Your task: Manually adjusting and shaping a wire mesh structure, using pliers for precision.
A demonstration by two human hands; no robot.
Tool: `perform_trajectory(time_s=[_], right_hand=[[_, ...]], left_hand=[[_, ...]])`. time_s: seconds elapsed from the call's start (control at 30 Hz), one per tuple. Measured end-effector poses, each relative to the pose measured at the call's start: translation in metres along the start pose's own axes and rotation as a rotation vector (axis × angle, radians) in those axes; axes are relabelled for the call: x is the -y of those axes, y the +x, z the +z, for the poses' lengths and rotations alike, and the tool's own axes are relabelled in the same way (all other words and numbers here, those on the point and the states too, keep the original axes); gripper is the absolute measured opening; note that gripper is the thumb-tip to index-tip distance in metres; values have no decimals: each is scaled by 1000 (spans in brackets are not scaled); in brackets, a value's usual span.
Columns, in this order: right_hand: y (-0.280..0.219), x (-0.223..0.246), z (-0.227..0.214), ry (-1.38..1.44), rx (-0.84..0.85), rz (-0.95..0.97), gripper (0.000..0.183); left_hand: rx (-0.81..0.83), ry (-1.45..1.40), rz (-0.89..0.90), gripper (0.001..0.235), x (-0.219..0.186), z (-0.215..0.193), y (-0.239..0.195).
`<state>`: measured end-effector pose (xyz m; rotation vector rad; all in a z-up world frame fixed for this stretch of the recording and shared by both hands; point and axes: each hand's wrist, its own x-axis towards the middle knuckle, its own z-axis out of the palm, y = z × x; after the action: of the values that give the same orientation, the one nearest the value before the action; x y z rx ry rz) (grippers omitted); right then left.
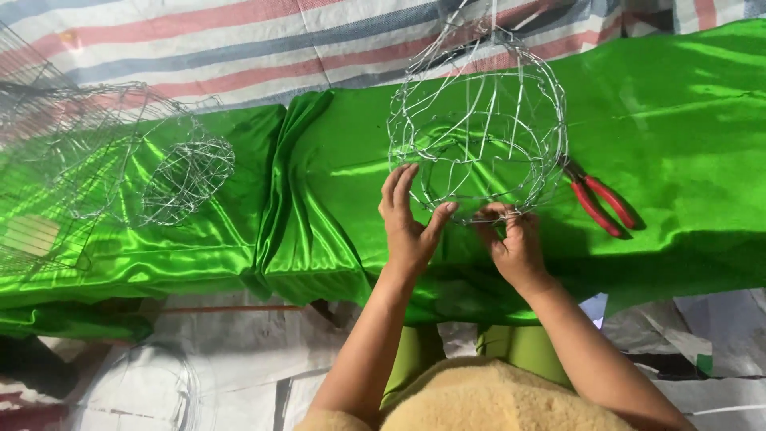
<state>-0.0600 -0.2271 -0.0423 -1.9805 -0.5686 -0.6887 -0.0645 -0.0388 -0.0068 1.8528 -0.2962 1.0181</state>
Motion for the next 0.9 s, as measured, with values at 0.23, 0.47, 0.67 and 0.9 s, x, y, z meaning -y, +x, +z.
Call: perform_trajectory(time_s=[0.23, 0.47, 0.67, 0.9], right_hand=[[-5, -17, 6, -119, 53, 13, 16], [-15, -19, 1, 154, 152, 288, 45], [-19, -9, -2, 595, 102, 330, 28], [-13, 2, 1, 780, 30, 324, 42]], left_hand=[[-78, 235, 83, 60, 7, 6, -7], [-113, 177, 202, 42, -1, 13, -38], [109, 142, 6, 29, -25, 13, -34], [246, -112, -281, 16, -20, 21, -28]])
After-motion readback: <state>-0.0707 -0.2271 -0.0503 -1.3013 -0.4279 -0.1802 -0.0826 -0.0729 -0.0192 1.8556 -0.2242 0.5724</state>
